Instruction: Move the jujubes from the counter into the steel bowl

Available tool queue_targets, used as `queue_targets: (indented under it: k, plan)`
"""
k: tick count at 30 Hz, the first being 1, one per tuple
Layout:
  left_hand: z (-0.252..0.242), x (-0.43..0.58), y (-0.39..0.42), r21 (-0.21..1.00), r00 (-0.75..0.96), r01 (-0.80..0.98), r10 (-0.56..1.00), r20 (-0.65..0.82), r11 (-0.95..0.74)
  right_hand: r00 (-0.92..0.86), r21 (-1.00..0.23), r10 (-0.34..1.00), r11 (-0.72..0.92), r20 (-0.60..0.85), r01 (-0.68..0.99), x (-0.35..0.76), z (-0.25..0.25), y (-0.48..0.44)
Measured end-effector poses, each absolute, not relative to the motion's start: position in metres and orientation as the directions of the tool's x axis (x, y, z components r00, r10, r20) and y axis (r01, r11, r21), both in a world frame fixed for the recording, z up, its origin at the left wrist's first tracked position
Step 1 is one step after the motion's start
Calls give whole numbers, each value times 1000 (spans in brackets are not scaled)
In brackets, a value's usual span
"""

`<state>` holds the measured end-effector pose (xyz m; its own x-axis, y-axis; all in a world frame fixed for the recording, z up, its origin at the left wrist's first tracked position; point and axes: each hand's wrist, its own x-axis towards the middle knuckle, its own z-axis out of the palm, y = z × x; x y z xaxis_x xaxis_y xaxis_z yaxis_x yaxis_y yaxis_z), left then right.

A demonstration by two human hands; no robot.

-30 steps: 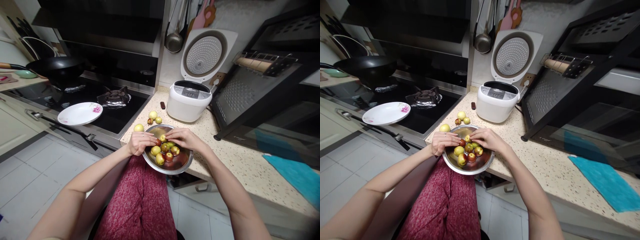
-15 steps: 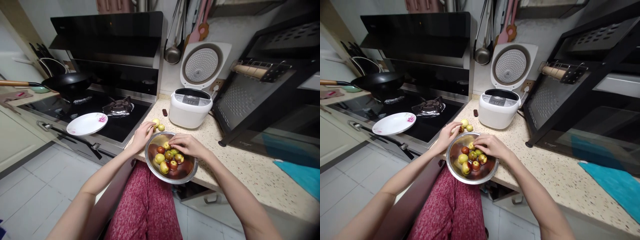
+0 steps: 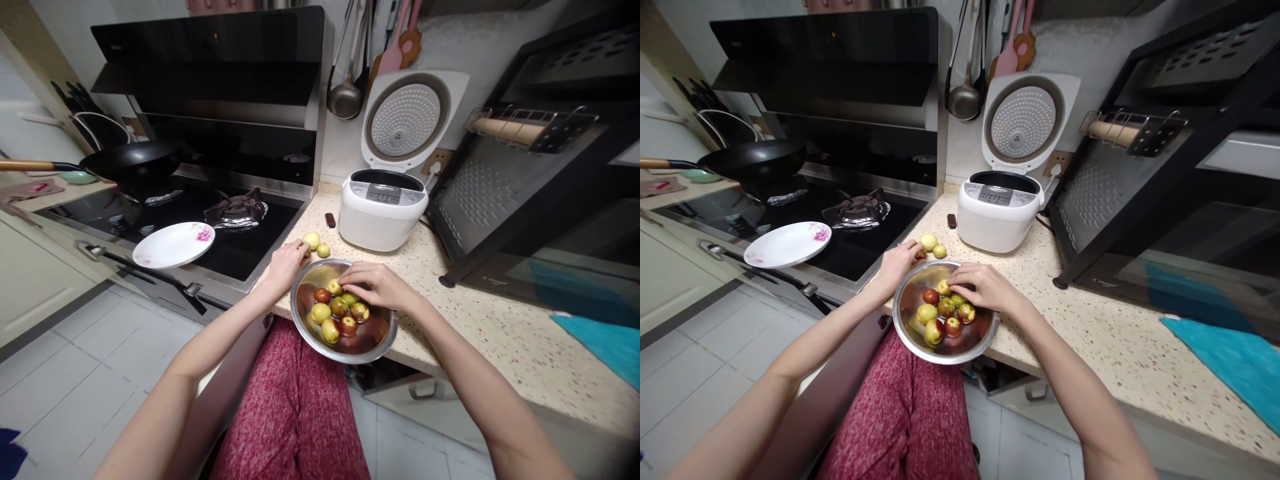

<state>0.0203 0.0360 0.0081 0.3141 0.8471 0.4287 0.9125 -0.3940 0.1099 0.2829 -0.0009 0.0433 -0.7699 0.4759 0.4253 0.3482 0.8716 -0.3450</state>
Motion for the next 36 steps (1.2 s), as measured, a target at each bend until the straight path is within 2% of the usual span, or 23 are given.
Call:
queue_targets:
  k: [6,13,17,22,25,30,36]
  plan:
    - [7,15,26,128,320,903,840,438,-410,-771,-322,478,874,421,365,282,45,-2]
    - [-1,0,21,260,271,850,804,529,-458,-776,-307,473,877,417,369,282,46,-3]
    - [-2,-2,22,187,300,880,816,494,-437,-777,-300,475,877,413,376,283,47,-3]
    - [-1,-4,18,79,254,941,843,474,-328,-777,-293,467,881,422,370,283,47,-4]
    - [-2,-7,15,61,261,943,841,474,-327,-777,-289,465,883,423,371,282,47,-4]
    - [-3,-8,14,197,284,876,801,527,-441,-779,-281,463,884,422,374,281,48,-4]
    - [0,-4,13,356,239,646,622,746,-675,-780,-270,457,888,428,372,281,48,-4]
